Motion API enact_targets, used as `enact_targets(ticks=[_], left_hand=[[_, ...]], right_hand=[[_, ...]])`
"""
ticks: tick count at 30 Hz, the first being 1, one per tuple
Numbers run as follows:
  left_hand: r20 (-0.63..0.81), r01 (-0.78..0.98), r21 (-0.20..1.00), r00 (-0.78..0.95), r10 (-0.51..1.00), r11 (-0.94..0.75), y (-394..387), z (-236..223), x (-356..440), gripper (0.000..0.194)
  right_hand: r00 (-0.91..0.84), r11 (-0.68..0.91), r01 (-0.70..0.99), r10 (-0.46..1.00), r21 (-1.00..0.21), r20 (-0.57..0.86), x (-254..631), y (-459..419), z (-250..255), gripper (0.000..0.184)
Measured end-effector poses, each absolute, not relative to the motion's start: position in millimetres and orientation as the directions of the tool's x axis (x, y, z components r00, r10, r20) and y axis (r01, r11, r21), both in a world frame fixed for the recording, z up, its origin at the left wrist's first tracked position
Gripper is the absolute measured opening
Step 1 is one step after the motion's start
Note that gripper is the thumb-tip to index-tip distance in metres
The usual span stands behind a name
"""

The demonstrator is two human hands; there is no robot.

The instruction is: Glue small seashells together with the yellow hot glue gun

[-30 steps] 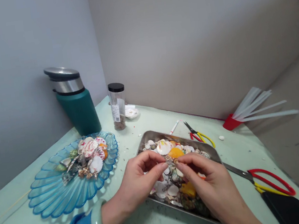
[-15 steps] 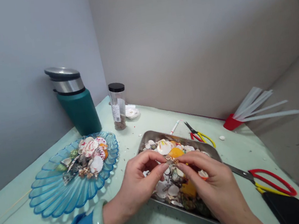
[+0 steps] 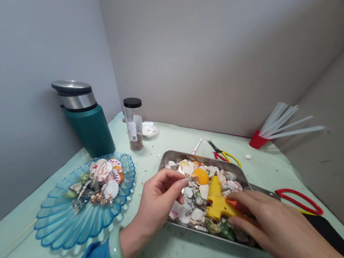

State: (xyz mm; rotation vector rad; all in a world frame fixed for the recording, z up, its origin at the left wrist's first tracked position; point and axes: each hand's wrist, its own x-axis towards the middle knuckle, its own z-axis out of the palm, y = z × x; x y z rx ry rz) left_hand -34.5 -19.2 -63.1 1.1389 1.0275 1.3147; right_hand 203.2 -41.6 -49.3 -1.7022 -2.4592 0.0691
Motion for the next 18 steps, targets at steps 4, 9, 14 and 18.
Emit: enact_targets(ticks=[4, 9, 14, 18], left_hand=[[0.088, -0.186, 0.979, 0.023, 0.996, -0.082, -19, -60, -35, 0.012], [0.112, -0.209, 0.972, 0.014, 0.994, -0.106, -18, -62, -35, 0.011], [0.103, -0.234, 0.967, 0.005, 0.995, -0.099, -18, -65, -35, 0.013], [0.096, -0.225, 0.970, -0.008, 0.995, -0.095, -17, -65, -35, 0.013]], right_hand=[[-0.304, 0.305, 0.952, 0.950, -0.004, 0.077, 206, -52, -65, 0.036], [-0.275, 0.321, 0.897, 0.943, -0.303, 0.185, 214, -54, -54, 0.034], [0.068, 0.173, 0.469, 0.971, -0.866, 0.230, 213, -52, -33, 0.034], [-0.057, 0.083, -0.017, 0.995, -0.996, 0.084, 189, -49, -22, 0.027]])
